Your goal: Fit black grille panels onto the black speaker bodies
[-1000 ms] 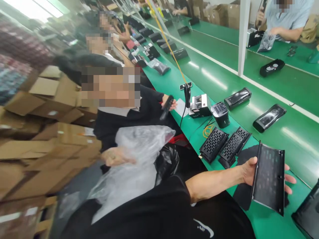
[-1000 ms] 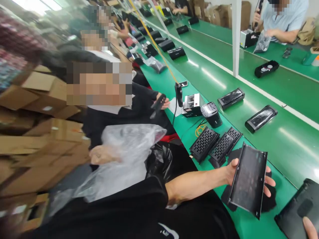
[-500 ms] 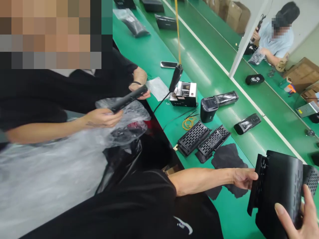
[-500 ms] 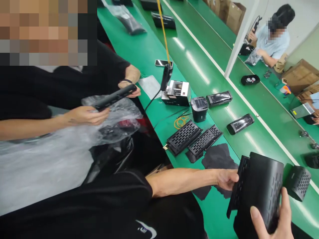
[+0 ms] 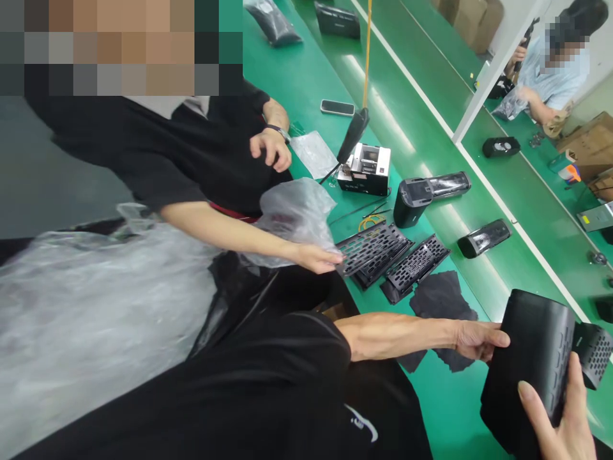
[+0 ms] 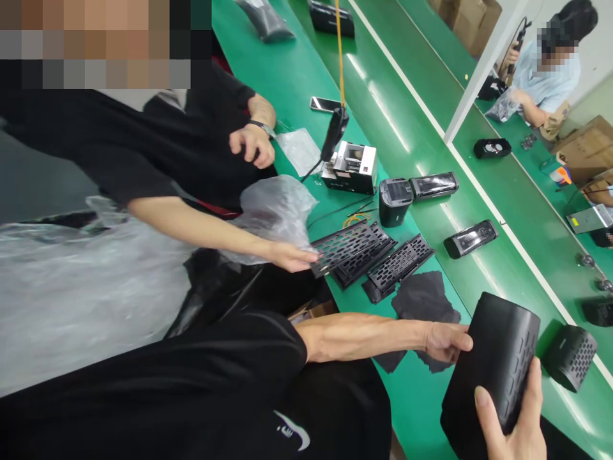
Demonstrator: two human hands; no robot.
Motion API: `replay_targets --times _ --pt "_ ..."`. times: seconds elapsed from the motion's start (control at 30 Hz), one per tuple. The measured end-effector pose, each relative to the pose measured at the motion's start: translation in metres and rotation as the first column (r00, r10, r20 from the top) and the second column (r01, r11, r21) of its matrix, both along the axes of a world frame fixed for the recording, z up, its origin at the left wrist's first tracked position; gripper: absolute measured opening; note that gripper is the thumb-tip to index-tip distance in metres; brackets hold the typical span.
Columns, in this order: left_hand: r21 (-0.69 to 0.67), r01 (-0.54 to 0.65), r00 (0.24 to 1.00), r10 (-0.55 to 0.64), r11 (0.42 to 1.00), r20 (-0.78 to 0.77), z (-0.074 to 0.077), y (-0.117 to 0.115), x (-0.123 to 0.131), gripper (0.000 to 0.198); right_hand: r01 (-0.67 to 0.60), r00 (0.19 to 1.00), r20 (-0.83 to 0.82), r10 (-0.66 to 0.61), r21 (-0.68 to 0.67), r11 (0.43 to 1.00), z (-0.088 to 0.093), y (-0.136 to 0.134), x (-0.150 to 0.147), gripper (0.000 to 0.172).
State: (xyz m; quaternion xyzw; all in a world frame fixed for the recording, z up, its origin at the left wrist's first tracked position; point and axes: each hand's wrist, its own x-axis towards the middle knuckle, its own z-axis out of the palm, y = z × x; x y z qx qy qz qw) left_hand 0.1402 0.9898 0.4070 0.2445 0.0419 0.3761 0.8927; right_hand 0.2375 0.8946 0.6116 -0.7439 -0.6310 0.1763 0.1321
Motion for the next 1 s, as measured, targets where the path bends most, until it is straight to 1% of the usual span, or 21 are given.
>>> replay_targets --times 0.07,0.13,0.2,0.27,0.33,0.43,0.5,0.53,0.6,0.67,0.77,0.87,0.93,1.0 --pt "-0.010 0.010 1.000 -0.010 1.000 0.015 0.005 0.000 -0.001 0.082 0.032 0.999 -0.025 -0.033 -0.049 0.998 -0.002 0.004 0.005 0.133" --pt "-0.041 -0.002 1.000 0.003 0.999 0.028 0.011 0.001 0.000 0.088 0.033 0.997 -0.070 -0.039 -0.086 0.996 -0.004 0.012 0.014 0.132" --pt "-0.096 -0.029 1.000 0.030 0.995 0.008 0.017 0.004 0.002 0.087 0.023 0.991 -0.129 -0.036 -0.105 0.994 -0.007 0.020 0.027 0.131" --pt "-0.155 -0.065 0.997 0.060 0.986 -0.040 0.024 0.008 0.001 0.083 0.059 0.978 -0.195 -0.075 -0.089 0.994 -0.014 0.023 0.040 0.131" --pt "-0.183 -0.105 0.992 0.091 0.978 -0.084 0.031 0.011 -0.002 0.082 0.100 0.969 -0.225 -0.103 -0.027 0.995 -0.026 0.017 0.047 0.136" --pt "-0.159 -0.200 0.977 0.184 0.967 -0.104 0.043 0.013 -0.010 0.083 0.060 0.989 -0.144 -0.037 0.160 0.985 -0.047 -0.003 0.037 0.148" --pt "-0.125 -0.253 0.964 0.240 0.959 -0.113 0.051 0.013 -0.014 0.083 0.075 0.996 -0.073 -0.058 0.254 0.964 -0.058 -0.014 0.020 0.146" --pt "-0.110 -0.272 0.958 0.258 0.956 -0.128 0.054 0.013 -0.016 0.083 0.116 0.993 -0.067 -0.101 0.278 0.954 -0.061 -0.018 0.011 0.142" --pt "-0.084 -0.290 0.946 0.273 0.953 -0.173 0.059 0.013 -0.017 0.083 0.230 0.972 -0.109 -0.208 0.273 0.934 -0.061 -0.020 -0.002 0.136" --pt "-0.077 -0.289 0.942 0.269 0.954 -0.203 0.063 0.014 -0.016 0.084 0.294 0.951 -0.173 -0.257 0.240 0.925 -0.057 -0.018 -0.007 0.132" --pt "-0.098 -0.277 0.949 0.256 0.956 -0.184 0.068 0.015 -0.017 0.086 0.287 0.943 -0.235 -0.237 0.207 0.935 -0.049 -0.016 -0.004 0.129" --pt "-0.117 -0.271 0.959 0.257 0.955 -0.120 0.073 0.014 -0.018 0.087 0.296 0.927 -0.288 -0.242 0.161 0.942 -0.044 -0.016 0.000 0.132" --pt "-0.121 -0.266 0.963 0.258 0.956 -0.083 0.077 0.012 -0.017 0.088 0.302 0.917 -0.315 -0.246 0.142 0.943 -0.045 -0.016 0.000 0.131" --pt "-0.120 -0.275 0.961 0.269 0.954 -0.070 0.079 0.009 -0.015 0.092 0.284 0.923 -0.316 -0.221 0.167 0.944 -0.054 -0.016 0.003 0.128"
